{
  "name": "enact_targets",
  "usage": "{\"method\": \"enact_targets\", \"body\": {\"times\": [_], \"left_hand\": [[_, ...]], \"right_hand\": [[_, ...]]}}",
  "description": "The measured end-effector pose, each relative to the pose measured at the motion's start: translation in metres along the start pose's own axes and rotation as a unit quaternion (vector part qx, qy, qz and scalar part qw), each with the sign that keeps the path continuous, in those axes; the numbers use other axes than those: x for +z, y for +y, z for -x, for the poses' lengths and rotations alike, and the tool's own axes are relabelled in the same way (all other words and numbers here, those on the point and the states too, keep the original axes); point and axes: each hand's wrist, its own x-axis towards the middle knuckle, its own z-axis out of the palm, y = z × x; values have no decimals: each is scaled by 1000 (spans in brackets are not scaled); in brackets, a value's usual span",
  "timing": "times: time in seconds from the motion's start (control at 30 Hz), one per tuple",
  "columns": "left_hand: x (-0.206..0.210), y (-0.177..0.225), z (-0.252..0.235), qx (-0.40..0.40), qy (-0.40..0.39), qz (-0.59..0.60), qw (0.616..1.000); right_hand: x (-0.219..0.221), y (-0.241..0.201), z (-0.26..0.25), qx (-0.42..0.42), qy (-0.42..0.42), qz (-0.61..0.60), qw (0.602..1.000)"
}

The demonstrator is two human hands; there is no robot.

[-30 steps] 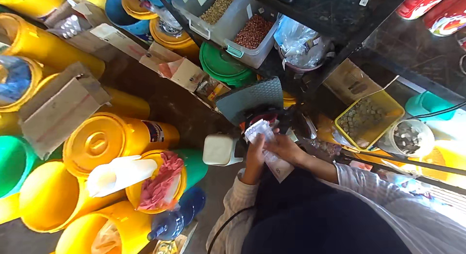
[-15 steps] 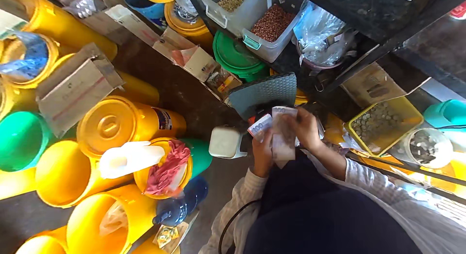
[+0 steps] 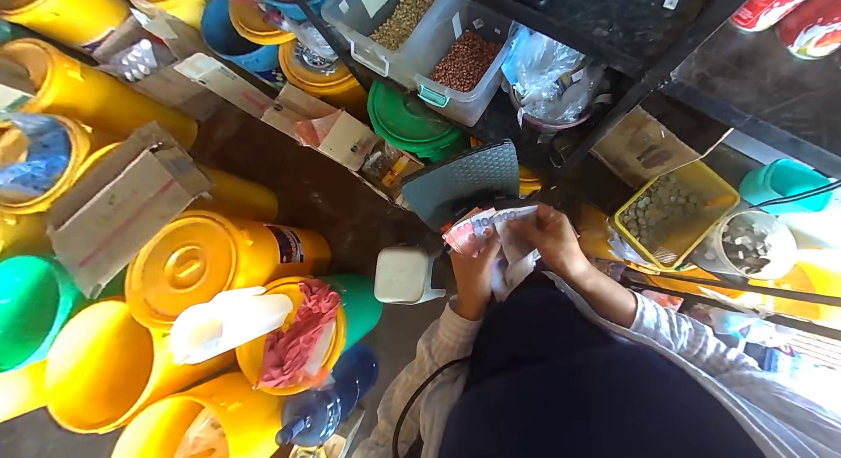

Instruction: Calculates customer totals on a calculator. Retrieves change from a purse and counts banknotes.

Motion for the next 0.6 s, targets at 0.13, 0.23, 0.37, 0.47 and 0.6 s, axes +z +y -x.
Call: {"method": "enact_targets", "body": {"times": [0.13,0.23,0.37,0.47,0.6], "left_hand": [[3,1,3,14,0,37,999],[3,2,3,24,12,34,999],[5,2,2,17,5,34,999],[8,3,4,21,0,41,999],[10,1,5,39,-6,40,998]], "right_hand": [[-12,-2,-1,14,45,-53,997],[-18,-9,2,8,47,-81,996],[-20,-12,10,6,24,-82,996],[-21,-11,12,8,12,-89,996],[-23,-17,14,13,-11,-90,996]]}}
